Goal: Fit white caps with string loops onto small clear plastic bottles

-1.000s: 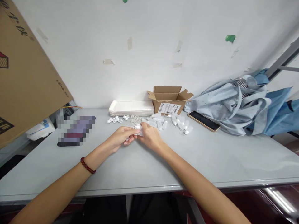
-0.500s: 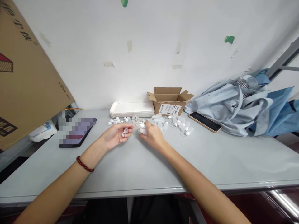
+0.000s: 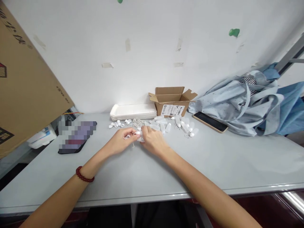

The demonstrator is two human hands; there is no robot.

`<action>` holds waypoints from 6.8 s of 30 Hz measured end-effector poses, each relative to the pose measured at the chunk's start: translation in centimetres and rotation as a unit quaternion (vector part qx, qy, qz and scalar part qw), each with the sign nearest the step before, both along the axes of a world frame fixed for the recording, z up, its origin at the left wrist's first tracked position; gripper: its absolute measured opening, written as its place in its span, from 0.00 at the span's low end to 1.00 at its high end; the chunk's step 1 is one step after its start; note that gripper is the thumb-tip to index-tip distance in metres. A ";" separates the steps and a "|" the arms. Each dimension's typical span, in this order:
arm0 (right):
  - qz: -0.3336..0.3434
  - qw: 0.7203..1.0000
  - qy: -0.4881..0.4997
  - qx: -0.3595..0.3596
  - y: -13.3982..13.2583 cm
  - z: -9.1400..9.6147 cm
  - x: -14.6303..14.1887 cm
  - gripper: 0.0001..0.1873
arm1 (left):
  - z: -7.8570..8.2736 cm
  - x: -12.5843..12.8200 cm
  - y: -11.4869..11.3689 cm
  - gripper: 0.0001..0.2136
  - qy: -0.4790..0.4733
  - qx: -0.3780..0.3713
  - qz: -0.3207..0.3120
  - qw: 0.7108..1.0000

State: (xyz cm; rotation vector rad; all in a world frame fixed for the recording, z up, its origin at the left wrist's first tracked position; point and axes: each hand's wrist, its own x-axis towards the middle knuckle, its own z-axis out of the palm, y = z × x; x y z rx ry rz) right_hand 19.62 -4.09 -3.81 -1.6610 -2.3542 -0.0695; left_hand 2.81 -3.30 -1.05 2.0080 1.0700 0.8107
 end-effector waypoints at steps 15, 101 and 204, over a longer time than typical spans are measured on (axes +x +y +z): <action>0.058 0.993 0.102 -0.001 0.2 -0.9 0.0 0.20 | 0.2 -1.0 0.0 0.09 0.077 0.134 -0.016 0.988; 0.005 0.955 0.280 -0.096 -0.3 0.3 0.1 0.14 | -1.3 0.2 0.7 0.13 -0.124 -0.204 0.062 0.969; -0.002 1.000 -0.009 -0.002 0.1 -0.5 0.4 0.16 | -1.5 -0.3 1.3 0.12 -0.077 -0.274 0.033 0.958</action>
